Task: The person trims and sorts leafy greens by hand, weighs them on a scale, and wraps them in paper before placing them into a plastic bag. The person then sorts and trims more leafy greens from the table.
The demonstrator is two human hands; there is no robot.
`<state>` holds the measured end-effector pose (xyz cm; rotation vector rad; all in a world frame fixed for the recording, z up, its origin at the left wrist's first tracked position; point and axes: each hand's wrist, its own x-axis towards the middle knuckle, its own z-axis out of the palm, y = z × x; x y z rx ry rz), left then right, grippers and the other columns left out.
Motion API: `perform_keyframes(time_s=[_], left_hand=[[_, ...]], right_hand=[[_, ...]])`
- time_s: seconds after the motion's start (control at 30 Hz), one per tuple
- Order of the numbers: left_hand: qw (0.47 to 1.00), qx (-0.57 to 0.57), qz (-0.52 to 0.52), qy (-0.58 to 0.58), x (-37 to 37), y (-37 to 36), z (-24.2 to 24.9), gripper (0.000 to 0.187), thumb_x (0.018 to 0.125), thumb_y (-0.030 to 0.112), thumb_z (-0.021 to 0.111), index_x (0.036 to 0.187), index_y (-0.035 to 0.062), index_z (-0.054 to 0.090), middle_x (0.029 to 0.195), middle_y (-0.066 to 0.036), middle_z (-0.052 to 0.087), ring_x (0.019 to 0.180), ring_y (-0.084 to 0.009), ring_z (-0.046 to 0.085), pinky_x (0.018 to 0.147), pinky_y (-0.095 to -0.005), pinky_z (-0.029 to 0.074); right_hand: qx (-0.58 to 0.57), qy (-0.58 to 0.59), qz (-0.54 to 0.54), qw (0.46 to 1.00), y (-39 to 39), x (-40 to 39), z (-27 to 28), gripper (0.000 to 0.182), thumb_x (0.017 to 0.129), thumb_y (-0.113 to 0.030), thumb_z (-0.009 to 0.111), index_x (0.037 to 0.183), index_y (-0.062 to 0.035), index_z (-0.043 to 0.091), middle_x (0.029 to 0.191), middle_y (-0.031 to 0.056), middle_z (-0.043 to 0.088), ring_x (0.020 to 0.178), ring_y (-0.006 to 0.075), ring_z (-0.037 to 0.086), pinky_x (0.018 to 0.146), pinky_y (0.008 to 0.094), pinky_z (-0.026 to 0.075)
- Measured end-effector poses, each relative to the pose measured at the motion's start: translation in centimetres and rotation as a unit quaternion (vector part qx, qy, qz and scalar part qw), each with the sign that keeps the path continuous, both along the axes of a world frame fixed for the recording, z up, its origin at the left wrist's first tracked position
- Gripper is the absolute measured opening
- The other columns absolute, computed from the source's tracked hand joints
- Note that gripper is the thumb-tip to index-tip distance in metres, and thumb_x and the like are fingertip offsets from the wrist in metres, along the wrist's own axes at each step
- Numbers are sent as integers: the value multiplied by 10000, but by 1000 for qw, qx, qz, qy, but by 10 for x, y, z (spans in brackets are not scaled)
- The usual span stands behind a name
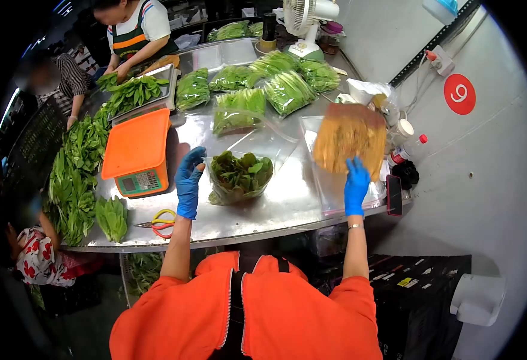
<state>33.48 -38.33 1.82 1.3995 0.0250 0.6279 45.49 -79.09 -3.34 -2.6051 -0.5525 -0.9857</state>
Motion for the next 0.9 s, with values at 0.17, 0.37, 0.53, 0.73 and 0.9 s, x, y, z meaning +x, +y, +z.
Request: perform_keyframes(time_s=[0.17,0.37,0.53,0.73,0.9], left_hand=[[996,-1,81,44,-7,2,11,291,753,68,624,1032,43,543,975,-35,575,887,-102,523,764,-211,408],[993,9,41,106,3,3,15,212,760,92,626,960,44,575,853,8,565,732,-43,487,659,-180,411],[991,30,77,108,0,2,16,106,786,98,594,875,41,605,806,36,551,705,-33,470,626,-168,390],[993,65,82,54,-4,6,15,293,725,74,642,1004,61,552,945,19,568,674,-26,468,553,-164,373],[987,102,63,106,4,7,8,281,746,60,626,1015,46,545,910,10,571,618,-25,413,559,-157,375]], right_hand=[[-172,294,-149,929,1,-22,-50,447,725,-75,546,1164,-103,467,1190,114,465,1100,273,438,911,378,349],[330,419,158,831,106,-16,47,427,720,-180,652,1101,-42,518,1048,91,546,856,175,547,764,259,420],[457,459,282,708,166,-16,82,237,751,-133,624,964,-38,585,742,-2,589,571,43,462,539,169,367],[515,446,250,688,173,-12,67,113,787,-137,586,857,-49,596,709,9,592,490,45,459,455,172,351],[545,416,261,680,176,-17,64,110,813,-148,550,828,-46,588,790,34,615,520,50,495,465,170,371]])
